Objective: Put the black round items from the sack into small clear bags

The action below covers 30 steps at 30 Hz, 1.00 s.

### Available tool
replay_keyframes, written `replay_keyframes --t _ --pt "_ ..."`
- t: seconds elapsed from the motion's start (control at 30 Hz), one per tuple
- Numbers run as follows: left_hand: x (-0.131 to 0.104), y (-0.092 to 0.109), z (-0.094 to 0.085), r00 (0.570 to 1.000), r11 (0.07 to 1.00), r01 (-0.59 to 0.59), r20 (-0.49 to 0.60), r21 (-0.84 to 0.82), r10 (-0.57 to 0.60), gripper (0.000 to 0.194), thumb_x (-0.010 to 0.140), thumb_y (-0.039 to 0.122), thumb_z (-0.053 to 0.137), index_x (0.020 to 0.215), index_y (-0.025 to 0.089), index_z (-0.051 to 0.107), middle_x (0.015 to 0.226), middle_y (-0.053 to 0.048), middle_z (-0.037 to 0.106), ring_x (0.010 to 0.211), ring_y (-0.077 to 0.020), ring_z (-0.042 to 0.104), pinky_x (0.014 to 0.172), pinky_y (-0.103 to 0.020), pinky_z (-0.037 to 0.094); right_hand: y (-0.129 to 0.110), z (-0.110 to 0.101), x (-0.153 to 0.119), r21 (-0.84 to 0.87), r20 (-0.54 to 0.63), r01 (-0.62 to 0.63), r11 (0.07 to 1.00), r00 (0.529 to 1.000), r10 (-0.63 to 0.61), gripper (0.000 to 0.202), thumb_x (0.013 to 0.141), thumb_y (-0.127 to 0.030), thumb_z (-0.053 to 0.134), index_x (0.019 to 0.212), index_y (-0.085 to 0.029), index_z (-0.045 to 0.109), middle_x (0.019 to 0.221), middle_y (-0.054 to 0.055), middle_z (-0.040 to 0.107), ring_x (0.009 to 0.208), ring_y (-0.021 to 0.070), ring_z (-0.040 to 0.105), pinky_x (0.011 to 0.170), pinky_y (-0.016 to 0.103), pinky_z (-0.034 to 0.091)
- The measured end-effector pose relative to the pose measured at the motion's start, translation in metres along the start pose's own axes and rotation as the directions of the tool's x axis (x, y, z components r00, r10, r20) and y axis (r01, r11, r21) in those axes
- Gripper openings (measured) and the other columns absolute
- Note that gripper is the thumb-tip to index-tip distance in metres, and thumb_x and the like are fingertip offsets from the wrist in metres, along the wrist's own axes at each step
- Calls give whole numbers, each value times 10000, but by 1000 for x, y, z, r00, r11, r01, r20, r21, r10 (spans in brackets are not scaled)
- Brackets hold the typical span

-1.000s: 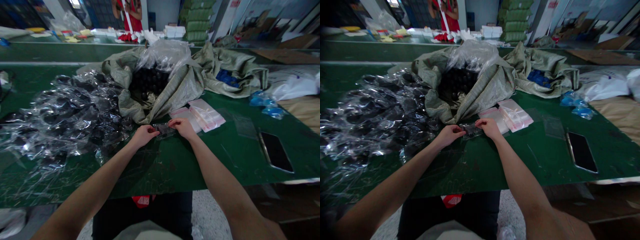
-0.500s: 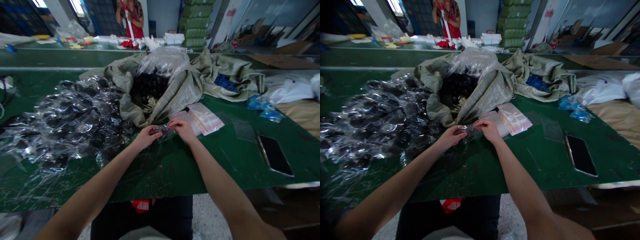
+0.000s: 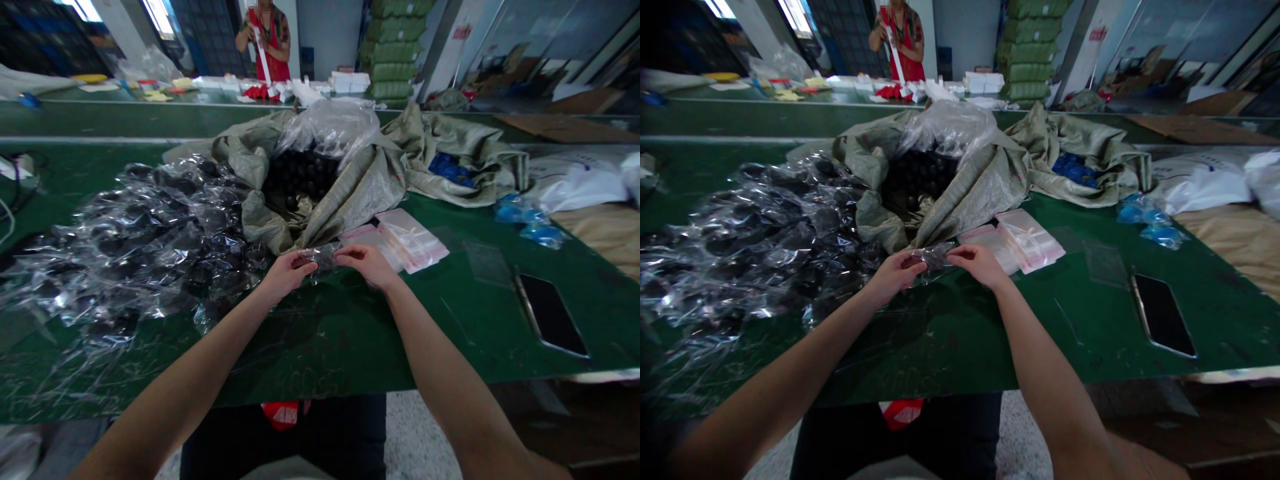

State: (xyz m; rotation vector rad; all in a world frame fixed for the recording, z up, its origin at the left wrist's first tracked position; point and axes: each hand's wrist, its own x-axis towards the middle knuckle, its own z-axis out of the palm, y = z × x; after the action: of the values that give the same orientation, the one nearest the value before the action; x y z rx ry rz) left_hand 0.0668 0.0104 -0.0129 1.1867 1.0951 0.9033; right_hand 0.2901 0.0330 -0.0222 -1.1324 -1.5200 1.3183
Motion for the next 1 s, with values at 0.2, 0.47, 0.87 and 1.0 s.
replay_keyframes --t 0.2,0.47,0.87,1.0 --pt "1 -1 0 999 996 -49 -10 72 50 435 716 322 704 1111 161 625 671 29 609 395 -39 343 367 -205 241 6 8 4 357 -72 -108 928 987 142 225 648 -353 812 703 -183 675 759 20 725 739 166 690 787 336 588" --pt "2 -4 -3 998 998 -53 -20 40 54 459 728 302 695 1151 150 599 630 46 569 397 -41 343 371 -200 256 6 10 3 408 -63 -36 912 996 68 358 602 -343 859 859 -215 643 784 -11 710 745 147 694 754 317 613" --pt "0 -1 -2 997 996 -73 -23 42 74 433 730 282 712 1132 142 629 645 41 584 397 -32 345 369 -182 248 4 10 2 409 -72 -34 912 995 70 309 629 -350 854 860 -187 730 844 25 735 761 150 694 778 314 598" --pt "0 -2 1 997 997 -77 -28 2 77 438 708 274 736 1112 150 620 672 41 594 402 -29 353 369 -179 249 4 13 2 437 -103 -46 898 989 101 321 554 -305 890 802 -176 733 755 5 728 671 130 689 738 291 592"
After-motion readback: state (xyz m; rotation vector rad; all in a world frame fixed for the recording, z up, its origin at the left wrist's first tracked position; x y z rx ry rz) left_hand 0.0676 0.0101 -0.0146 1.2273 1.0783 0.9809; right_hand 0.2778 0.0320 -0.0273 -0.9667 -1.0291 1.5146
